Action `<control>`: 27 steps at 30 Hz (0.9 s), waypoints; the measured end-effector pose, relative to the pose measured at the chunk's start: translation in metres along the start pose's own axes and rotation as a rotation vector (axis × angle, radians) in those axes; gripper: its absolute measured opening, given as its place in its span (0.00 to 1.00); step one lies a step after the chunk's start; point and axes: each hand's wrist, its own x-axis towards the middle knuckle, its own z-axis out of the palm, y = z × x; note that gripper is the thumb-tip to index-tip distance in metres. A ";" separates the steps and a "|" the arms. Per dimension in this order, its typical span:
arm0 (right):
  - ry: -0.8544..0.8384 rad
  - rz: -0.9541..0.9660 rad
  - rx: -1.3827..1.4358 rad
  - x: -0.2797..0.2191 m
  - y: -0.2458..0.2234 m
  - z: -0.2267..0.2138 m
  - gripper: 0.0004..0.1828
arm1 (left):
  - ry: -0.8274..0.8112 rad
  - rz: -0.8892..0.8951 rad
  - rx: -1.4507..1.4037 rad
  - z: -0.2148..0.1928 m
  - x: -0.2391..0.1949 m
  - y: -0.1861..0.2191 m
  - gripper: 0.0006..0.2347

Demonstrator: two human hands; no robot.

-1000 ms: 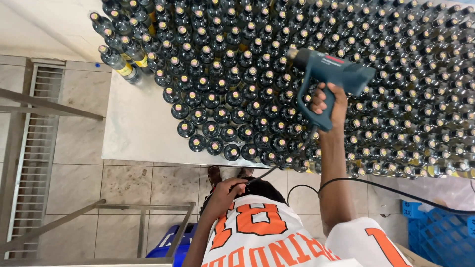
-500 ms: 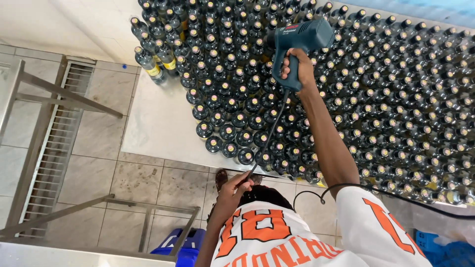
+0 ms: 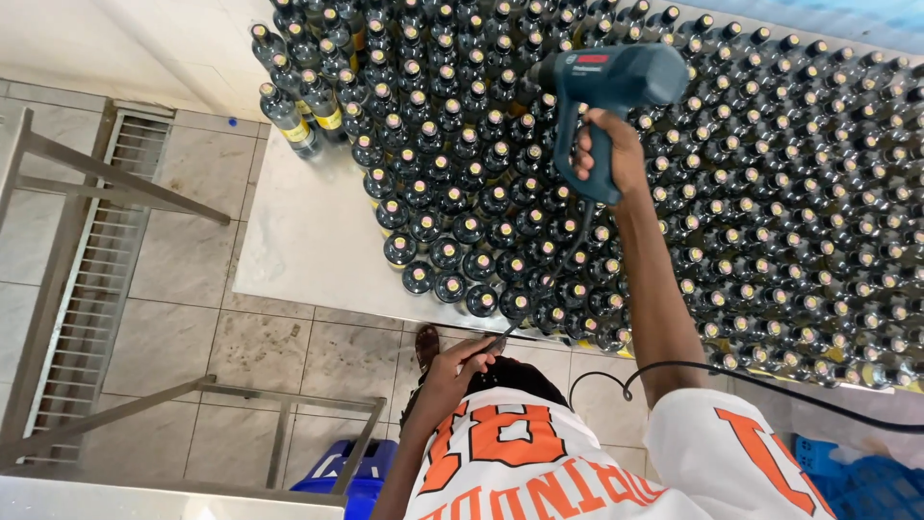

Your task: Using a handheld heat gun to shrink plastic safety seals onto the caps of numerous bottles arranged on a table.

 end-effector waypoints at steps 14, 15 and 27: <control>0.138 0.060 0.258 -0.230 0.014 -0.150 0.14 | -0.314 0.126 -0.015 -0.008 0.017 -0.002 0.14; 0.154 0.039 0.288 -0.244 0.018 -0.150 0.14 | -0.344 0.125 0.004 -0.008 0.018 -0.004 0.15; 0.248 -0.038 0.443 -0.146 0.022 -0.147 0.13 | -0.192 0.237 -0.107 -0.034 -0.006 -0.010 0.15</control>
